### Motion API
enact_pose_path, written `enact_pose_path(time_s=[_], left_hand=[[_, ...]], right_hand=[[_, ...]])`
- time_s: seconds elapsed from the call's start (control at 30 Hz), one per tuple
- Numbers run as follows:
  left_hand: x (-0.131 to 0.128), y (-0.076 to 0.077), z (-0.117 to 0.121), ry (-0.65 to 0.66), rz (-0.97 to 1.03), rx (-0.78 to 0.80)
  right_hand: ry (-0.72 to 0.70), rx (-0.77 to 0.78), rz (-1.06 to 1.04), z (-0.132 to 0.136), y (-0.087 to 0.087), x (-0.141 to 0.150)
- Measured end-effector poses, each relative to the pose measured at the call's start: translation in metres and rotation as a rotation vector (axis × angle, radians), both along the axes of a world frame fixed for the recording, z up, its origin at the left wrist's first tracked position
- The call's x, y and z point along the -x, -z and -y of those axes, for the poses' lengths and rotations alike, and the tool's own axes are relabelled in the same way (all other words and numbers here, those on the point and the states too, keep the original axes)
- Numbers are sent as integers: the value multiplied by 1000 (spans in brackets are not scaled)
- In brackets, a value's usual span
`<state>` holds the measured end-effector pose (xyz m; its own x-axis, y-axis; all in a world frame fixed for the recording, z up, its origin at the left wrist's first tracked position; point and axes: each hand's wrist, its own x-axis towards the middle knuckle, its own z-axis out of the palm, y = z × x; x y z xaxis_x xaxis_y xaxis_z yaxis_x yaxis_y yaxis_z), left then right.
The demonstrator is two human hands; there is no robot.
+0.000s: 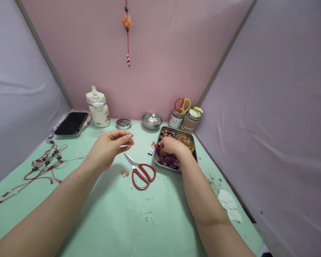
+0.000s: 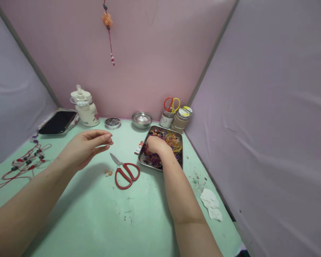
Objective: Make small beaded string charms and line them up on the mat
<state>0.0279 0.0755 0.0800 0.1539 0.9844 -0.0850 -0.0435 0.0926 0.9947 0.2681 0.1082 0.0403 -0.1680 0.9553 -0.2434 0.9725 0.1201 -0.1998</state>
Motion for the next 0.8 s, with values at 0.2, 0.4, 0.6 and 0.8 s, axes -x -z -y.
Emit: enact_pose_path(time_s=[0.2, 0.4, 0.6, 0.8], left_hand=[[2, 0, -1, 6, 25, 0], [5, 1, -1, 17, 45, 2], [5, 1, -1, 30, 64, 10], [3, 2, 1, 68, 48, 46]], right_hand=[[29, 14, 94, 2, 3, 10], [-22, -11, 97, 6, -4, 10], [-8, -183, 64, 16, -20, 7], [49, -494, -201, 19, -28, 6]])
